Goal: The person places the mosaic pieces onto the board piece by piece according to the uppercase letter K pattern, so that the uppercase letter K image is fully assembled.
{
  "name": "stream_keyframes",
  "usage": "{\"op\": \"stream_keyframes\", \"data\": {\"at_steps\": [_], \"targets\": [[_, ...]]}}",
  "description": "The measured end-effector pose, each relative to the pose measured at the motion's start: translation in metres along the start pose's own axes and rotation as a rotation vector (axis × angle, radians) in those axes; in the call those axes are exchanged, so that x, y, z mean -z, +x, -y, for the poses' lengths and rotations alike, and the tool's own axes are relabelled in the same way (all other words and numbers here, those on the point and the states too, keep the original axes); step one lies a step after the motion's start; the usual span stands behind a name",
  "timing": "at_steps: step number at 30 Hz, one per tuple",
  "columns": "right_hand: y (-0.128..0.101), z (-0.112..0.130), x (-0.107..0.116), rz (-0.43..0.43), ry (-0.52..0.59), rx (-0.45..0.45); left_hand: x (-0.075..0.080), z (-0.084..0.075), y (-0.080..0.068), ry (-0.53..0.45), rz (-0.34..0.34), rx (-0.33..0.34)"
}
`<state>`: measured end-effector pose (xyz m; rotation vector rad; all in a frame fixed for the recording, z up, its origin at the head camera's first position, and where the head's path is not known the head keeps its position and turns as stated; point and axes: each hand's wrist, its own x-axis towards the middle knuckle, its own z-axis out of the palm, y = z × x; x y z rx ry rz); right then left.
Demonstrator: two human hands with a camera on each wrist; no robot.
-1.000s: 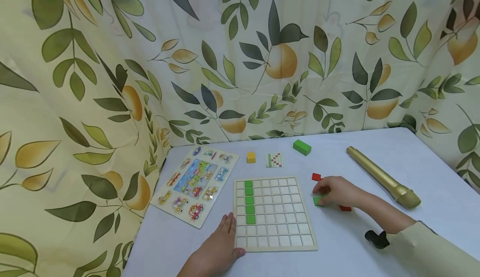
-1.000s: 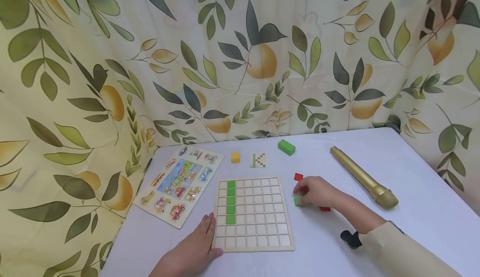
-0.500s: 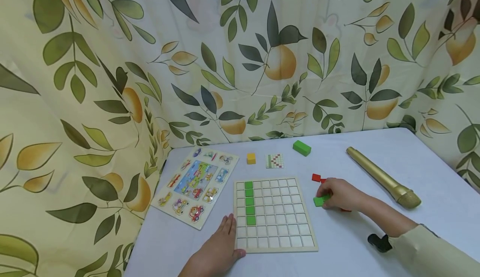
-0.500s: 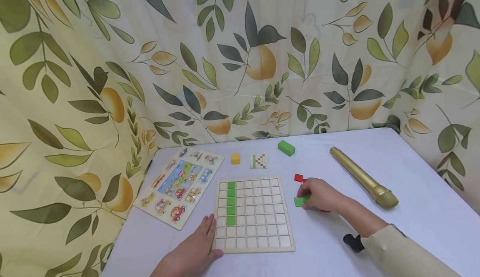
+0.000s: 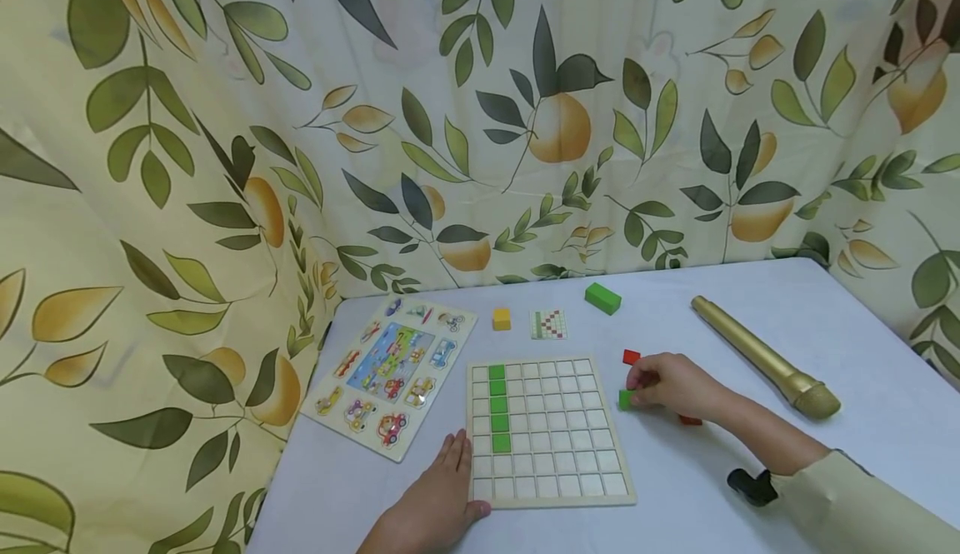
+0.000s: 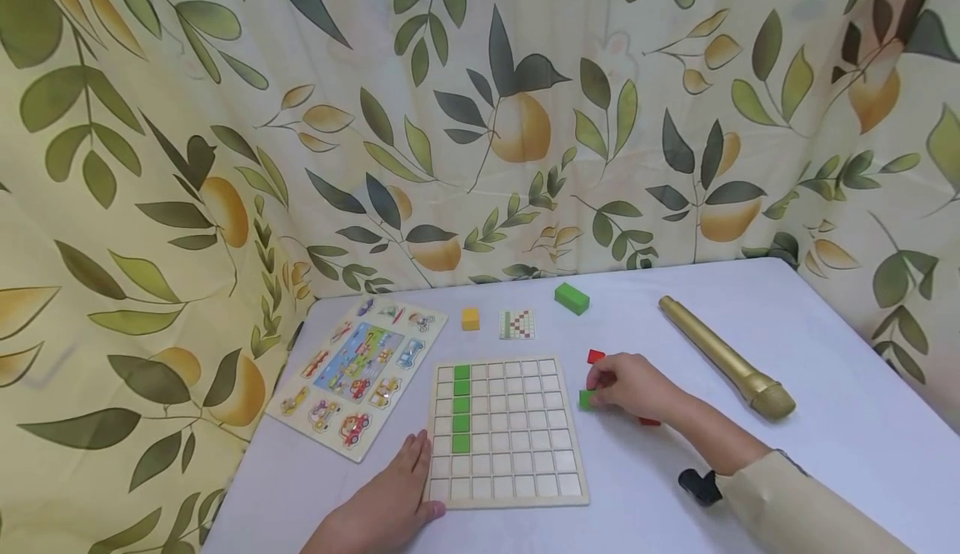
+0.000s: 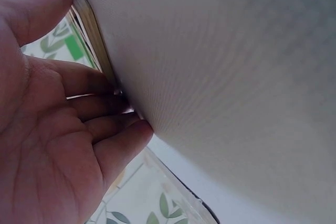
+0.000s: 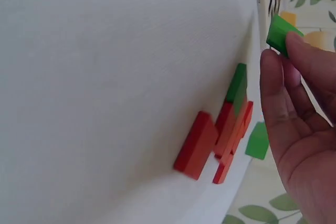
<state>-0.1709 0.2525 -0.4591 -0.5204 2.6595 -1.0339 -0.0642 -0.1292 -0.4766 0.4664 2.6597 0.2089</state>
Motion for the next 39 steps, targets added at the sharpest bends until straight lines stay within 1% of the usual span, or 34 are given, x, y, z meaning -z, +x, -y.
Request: {"op": "stream_keyframes", "data": {"at_steps": [8,16,22,25,30,33,39], "targets": [[0.011,0.013,-0.005,-0.016,0.111,-0.004,-0.001,0.0,-0.001,0.001,-0.007,-0.008],[0.026,0.028,-0.022,0.009,0.179,-0.015,0.001,0.0,-0.004,0.014,-0.016,-0.013],[0.035,0.043,-0.04,0.042,0.176,0.0,0.002,0.0,-0.005,0.019,-0.032,-0.035],[0.039,0.051,-0.051,0.053,0.163,0.023,0.002,-0.001,-0.005,0.014,-0.032,-0.036],[0.045,0.066,-0.069,0.09,0.155,0.067,0.0,0.0,-0.005,-0.009,-0.015,-0.005],[0.048,0.075,-0.079,0.127,0.174,0.087,0.0,0.001,-0.005,-0.001,-0.002,0.007],[0.049,0.092,-0.096,0.157,0.196,0.124,0.001,0.0,-0.005,0.02,-0.011,-0.019]]}}
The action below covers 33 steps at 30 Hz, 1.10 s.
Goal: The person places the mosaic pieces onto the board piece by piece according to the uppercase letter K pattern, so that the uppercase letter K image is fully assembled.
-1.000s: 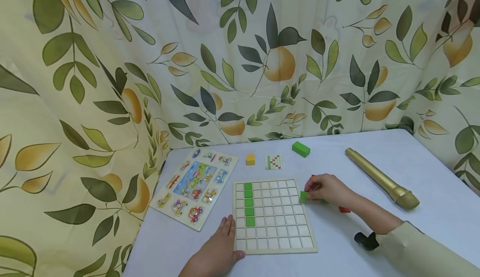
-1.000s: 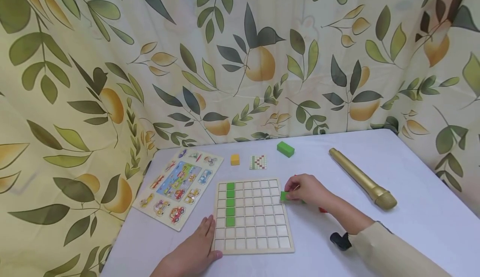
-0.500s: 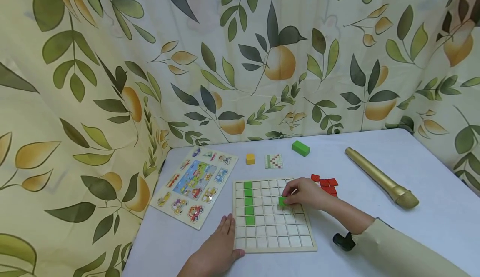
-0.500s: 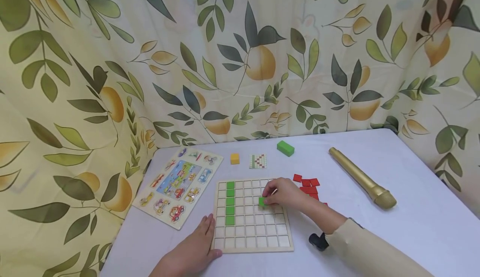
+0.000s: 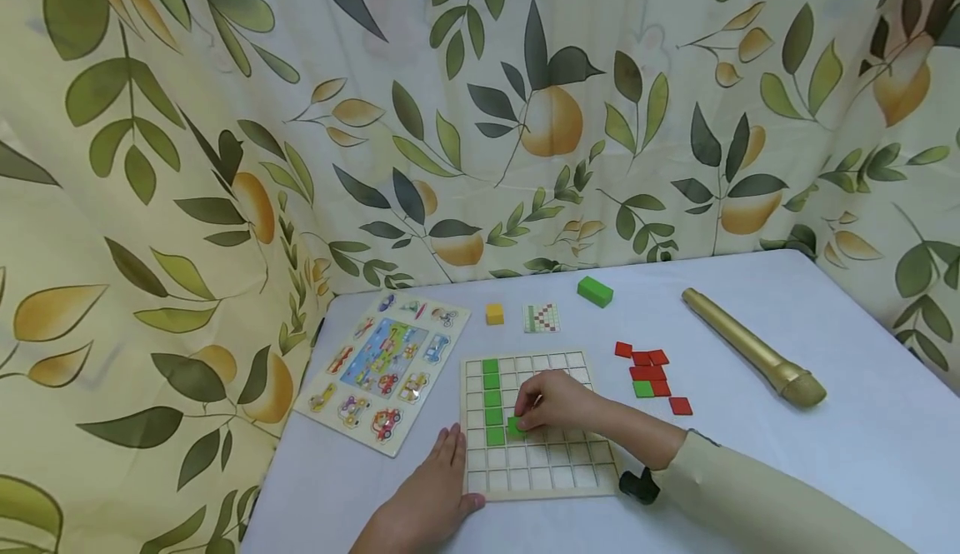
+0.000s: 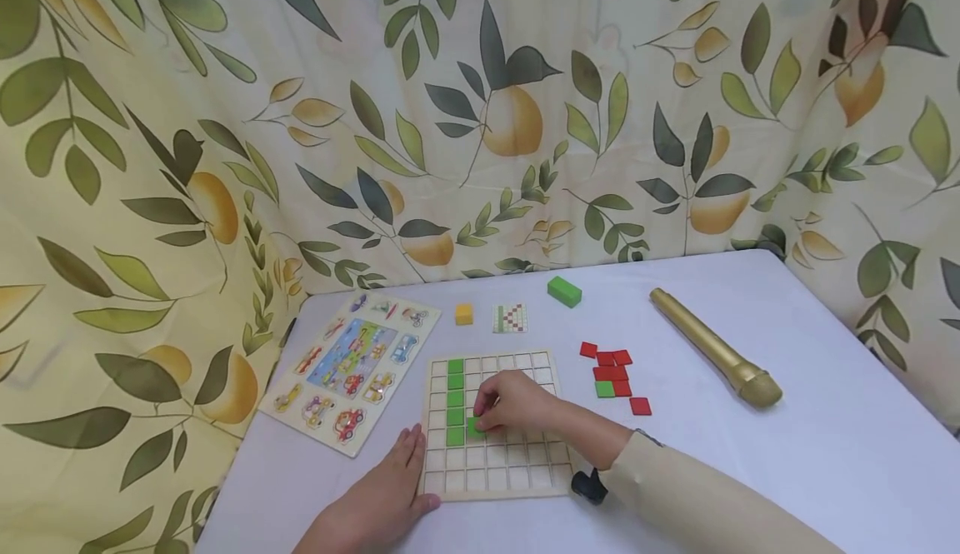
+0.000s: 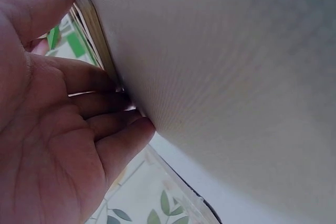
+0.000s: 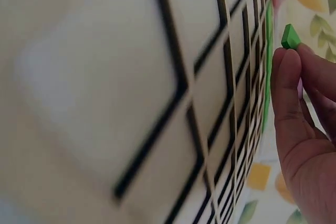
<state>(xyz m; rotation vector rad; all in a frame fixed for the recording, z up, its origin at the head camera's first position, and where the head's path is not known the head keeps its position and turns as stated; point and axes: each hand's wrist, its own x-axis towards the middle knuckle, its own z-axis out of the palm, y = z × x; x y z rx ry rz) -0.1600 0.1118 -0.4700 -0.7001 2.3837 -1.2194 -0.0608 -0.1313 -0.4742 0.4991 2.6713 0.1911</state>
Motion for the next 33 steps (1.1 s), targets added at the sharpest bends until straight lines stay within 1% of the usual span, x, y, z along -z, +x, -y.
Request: {"op": "stream_keyframes", "data": {"at_steps": [4,7,11,17,25,29,33], "targets": [[0.002,0.007,-0.012,0.035,0.045,0.01,0.001,0.0,0.0,-0.015,-0.008,-0.011],[0.002,0.011,-0.02,0.052,0.04,0.027,0.002,0.001,0.0,-0.023,-0.002,-0.008],[0.003,0.014,-0.03,0.061,-0.018,0.057,0.002,0.001,0.0,-0.04,0.009,0.002],[0.001,0.02,-0.037,0.077,-0.065,0.066,0.003,0.001,0.0,-0.044,0.009,-0.002],[-0.002,0.026,-0.045,0.052,-0.192,0.113,0.003,-0.001,0.0,-0.044,0.002,-0.002],[-0.002,0.026,-0.047,0.044,-0.226,0.12,0.004,-0.001,0.0,-0.043,0.005,0.001],[-0.002,0.026,-0.047,0.045,-0.228,0.117,0.003,-0.001,0.001,-0.042,0.005,0.005]]}}
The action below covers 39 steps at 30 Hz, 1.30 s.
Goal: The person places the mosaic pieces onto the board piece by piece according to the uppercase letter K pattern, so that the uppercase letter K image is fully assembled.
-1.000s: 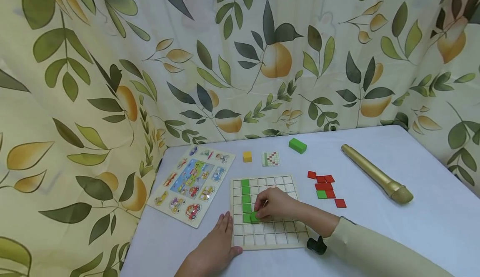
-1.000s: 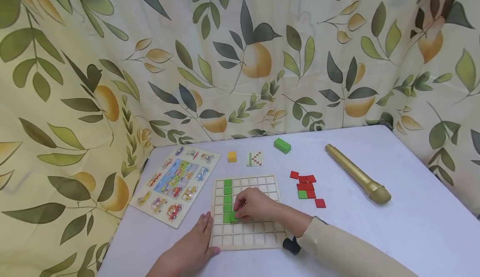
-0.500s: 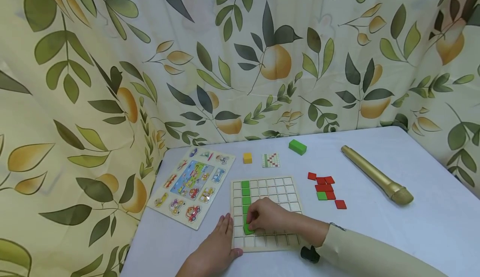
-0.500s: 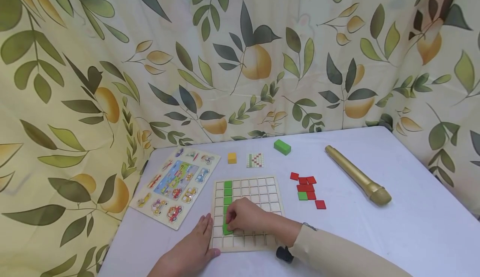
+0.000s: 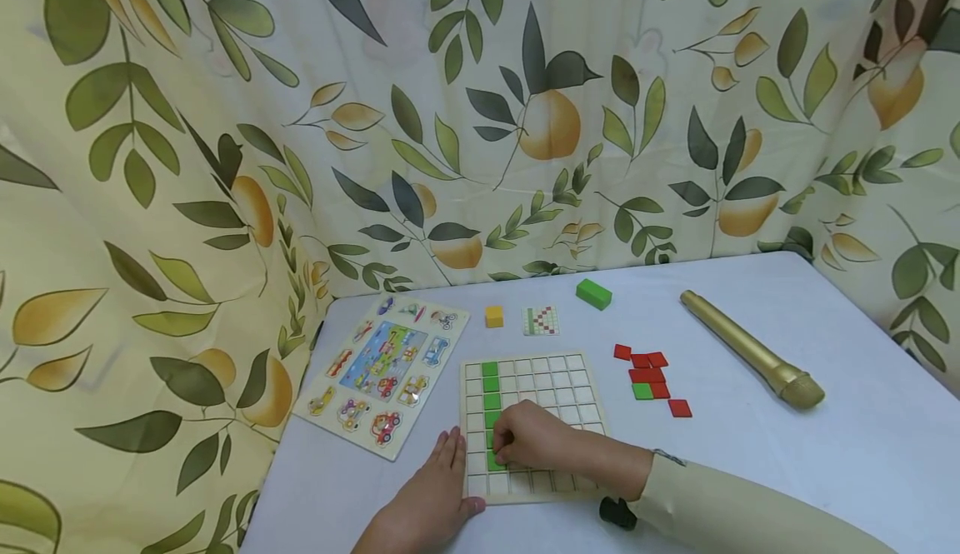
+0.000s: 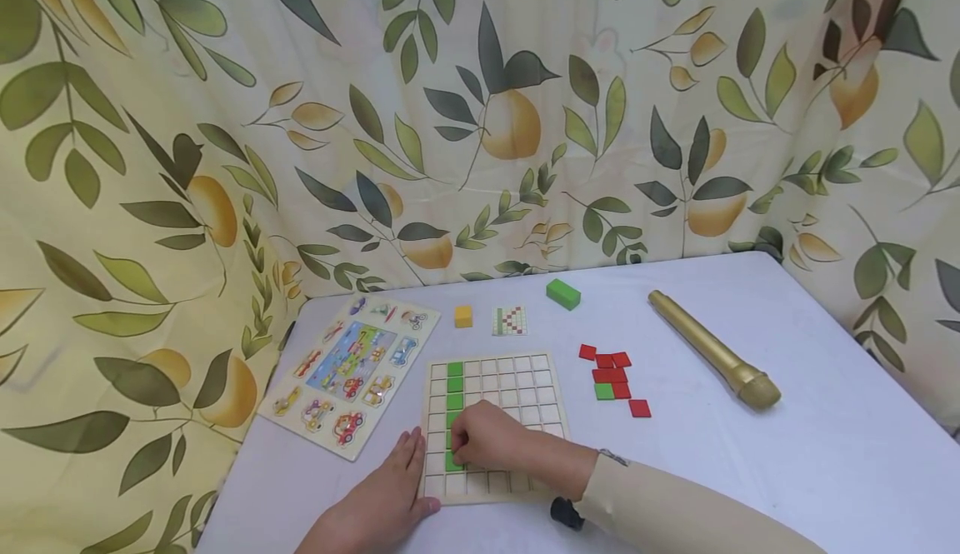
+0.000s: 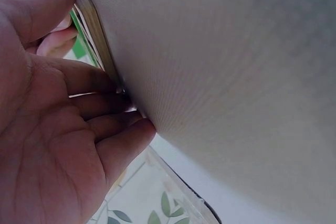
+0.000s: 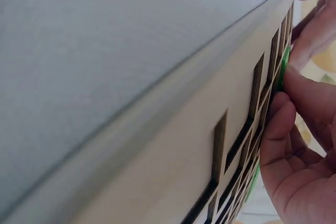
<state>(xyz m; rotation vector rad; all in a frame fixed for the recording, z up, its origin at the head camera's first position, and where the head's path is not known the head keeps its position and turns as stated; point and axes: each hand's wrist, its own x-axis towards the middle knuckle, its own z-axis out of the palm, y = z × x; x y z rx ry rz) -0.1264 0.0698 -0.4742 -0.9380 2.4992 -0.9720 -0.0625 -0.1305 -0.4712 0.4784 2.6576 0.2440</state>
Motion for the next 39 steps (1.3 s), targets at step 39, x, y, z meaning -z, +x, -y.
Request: {"op": "stream_keyframes", "data": {"at_steps": [39], "targets": [[-0.072,-0.077,0.099,-0.217,-0.049,-0.309,-0.004,0.001,0.002,0.003,0.002,0.007]]}}
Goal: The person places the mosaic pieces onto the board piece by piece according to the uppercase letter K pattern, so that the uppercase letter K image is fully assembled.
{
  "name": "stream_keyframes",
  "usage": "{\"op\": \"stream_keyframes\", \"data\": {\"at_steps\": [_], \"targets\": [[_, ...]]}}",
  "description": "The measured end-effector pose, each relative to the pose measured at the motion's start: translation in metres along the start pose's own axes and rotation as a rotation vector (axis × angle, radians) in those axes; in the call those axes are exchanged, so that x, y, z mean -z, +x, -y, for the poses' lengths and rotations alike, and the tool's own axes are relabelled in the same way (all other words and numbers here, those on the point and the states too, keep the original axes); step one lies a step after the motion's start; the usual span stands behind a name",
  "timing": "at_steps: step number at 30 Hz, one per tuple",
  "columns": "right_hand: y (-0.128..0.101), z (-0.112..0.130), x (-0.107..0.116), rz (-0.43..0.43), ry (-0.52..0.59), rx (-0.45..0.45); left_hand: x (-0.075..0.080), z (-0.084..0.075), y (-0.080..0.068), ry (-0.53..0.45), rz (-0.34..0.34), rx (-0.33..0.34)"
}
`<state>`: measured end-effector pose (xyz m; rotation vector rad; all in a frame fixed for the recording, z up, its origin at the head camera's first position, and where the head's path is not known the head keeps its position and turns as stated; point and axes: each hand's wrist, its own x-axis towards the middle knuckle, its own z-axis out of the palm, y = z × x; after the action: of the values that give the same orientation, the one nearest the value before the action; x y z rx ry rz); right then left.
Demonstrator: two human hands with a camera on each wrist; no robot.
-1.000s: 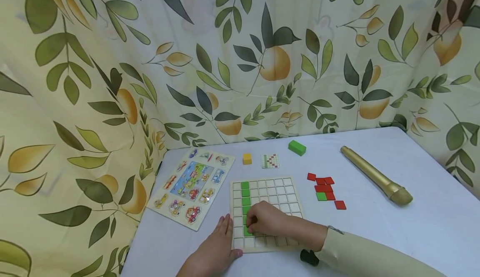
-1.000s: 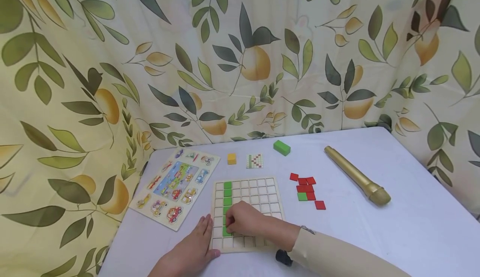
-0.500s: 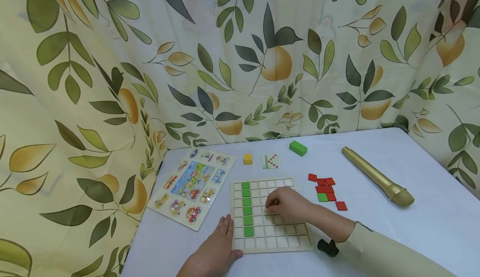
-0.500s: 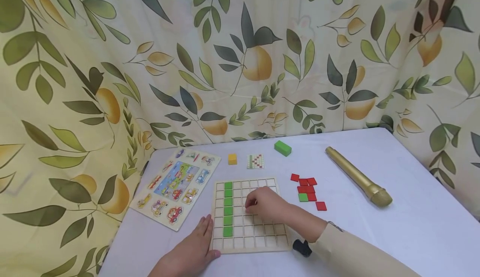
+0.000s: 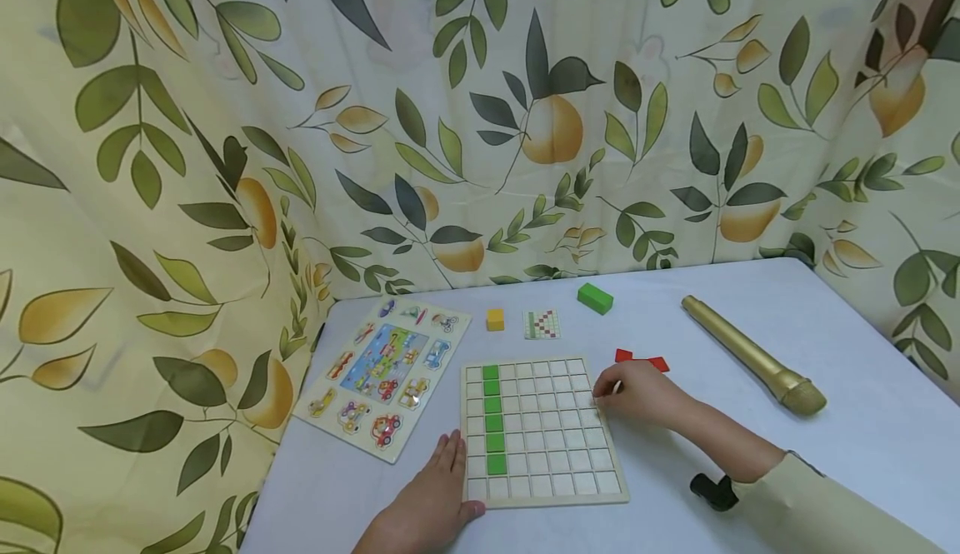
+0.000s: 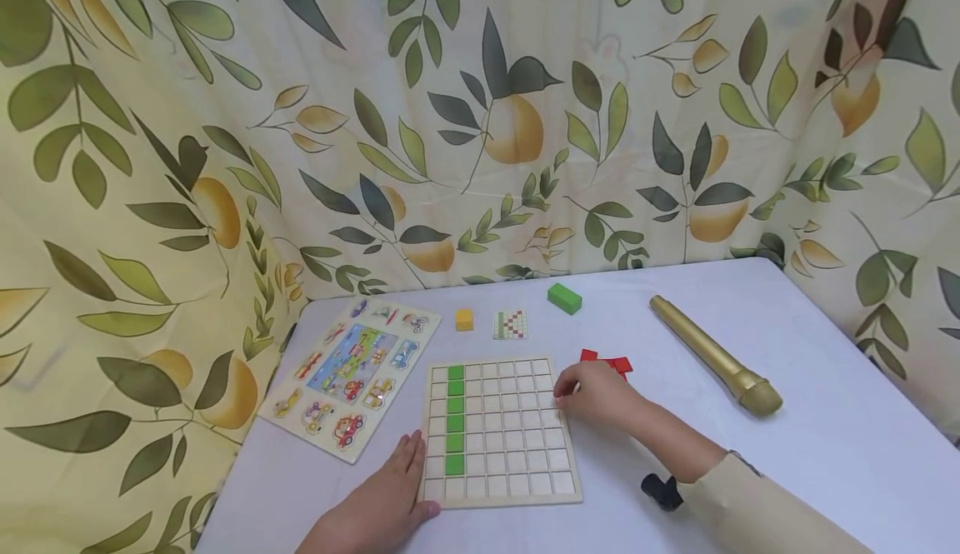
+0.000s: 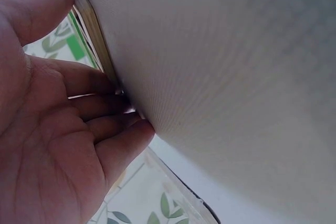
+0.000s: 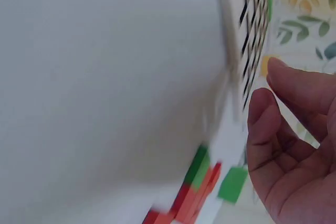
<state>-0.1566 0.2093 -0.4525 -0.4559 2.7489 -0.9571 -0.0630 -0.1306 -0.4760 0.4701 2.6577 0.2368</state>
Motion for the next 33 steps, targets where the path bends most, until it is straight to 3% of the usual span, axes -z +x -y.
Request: {"op": "stream_keyframes", "data": {"at_steps": [6,10,17,33], "targets": [[-0.01,-0.025,0.013,-0.027,-0.047,0.025,-0.001,0.001,0.001,0.006,0.006,0.004],[-0.015,-0.035,0.019,-0.03,-0.057,-0.011,-0.002,0.001,0.0,0.012,0.006,0.003],[-0.019,-0.043,0.023,-0.013,-0.053,-0.121,0.0,-0.001,-0.001,0.009,0.001,-0.008],[-0.019,-0.053,0.024,-0.03,-0.053,-0.155,0.005,-0.004,-0.004,0.014,-0.001,-0.014]]}}
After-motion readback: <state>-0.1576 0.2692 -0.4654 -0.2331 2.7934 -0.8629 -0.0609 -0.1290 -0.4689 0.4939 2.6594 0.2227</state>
